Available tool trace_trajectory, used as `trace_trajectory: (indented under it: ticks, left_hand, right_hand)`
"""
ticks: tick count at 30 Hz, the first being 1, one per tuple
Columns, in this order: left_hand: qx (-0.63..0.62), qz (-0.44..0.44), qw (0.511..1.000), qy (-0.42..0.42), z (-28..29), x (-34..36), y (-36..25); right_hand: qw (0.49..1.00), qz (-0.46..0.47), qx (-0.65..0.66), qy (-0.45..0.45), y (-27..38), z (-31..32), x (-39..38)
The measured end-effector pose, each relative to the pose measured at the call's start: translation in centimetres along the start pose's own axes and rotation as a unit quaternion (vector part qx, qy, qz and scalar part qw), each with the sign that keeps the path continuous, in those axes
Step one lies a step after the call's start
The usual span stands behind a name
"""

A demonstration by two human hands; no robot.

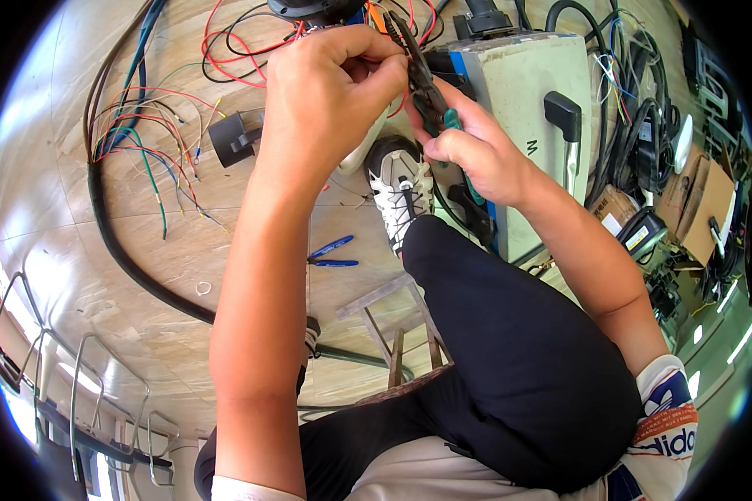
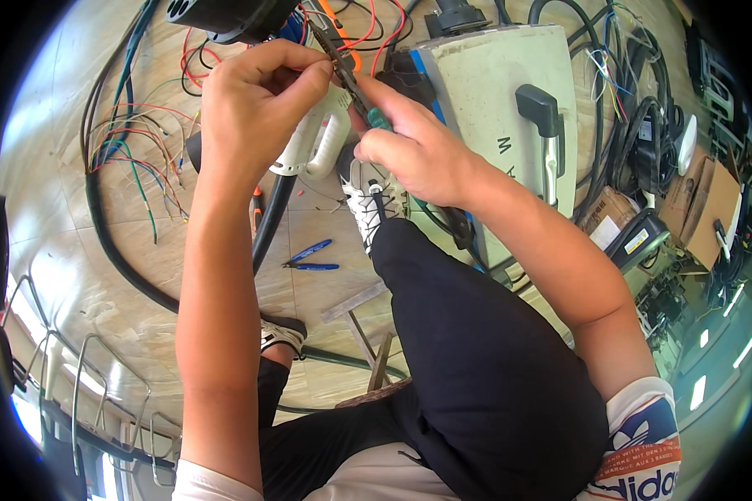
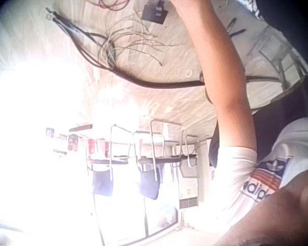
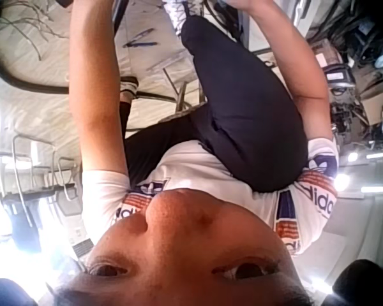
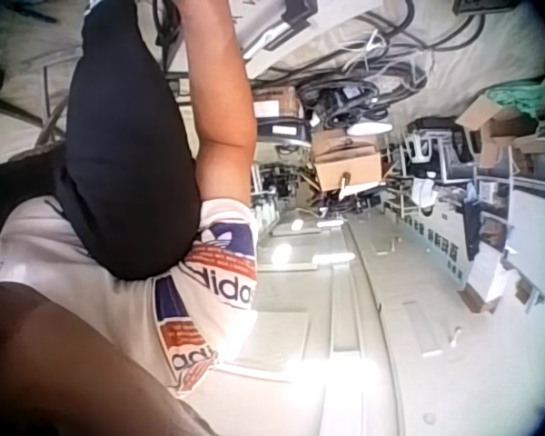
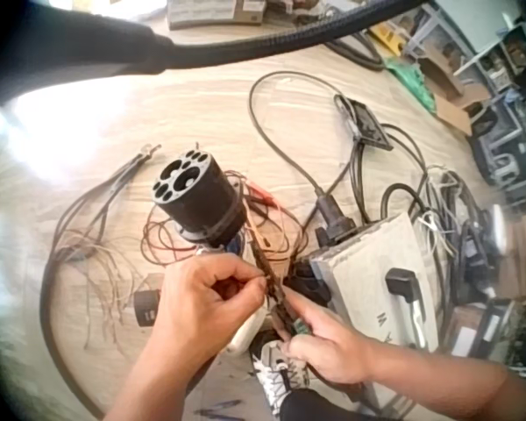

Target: The person prepares wires and connects them to an electrical plug. They use wire strippers to strip insulation from the wires, twist the exposed strands by hand, and insert the wires into the internal terminals of the plug housing.

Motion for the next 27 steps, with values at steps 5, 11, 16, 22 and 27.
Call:
trace_trajectory:
  ticks: [5,11,16,22,27]
  left_hand:
    - [-0.01,-0.011,1.0,-0.019,0.11,0.05,-0.09]
    - [0.003,-0.007,1.0,0.001,-0.09,0.09,-0.06]
    - [0.018,-0.001,1.0,0.011,-0.16,0.05,0.07]
    - [0.009,-0.007,1.0,0.012,-0.17,0.05,0.04]
    - [0.01,-0.009,1.0,0.012,-0.33,0.07,0.08]
  right_hand:
    - [1.0,-0.001,0.014,-0.004,-0.26,-0.15,-0.08]
    - [1.0,-0.007,0.019,-0.014,-0.49,-0.09,-0.05]
    - [0.999,-0.025,0.037,-0.003,-0.63,-0.15,-0.11]
    - [0.999,-0.013,0.043,-0.011,-0.45,-0.2,-0.07]
    - [0.999,0.015,0.032,-0.022,-0.47,-0.14,0.07]
Point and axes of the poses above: each hand's wrist, its own x-axis towards the middle knuckle, its own z-axis out of the back of the hand, y = z × x, the point moved 10 cm from there along x, towards the middle knuckle, and after that the axes turned 3 degrees about -x, right-handed, at the moved point
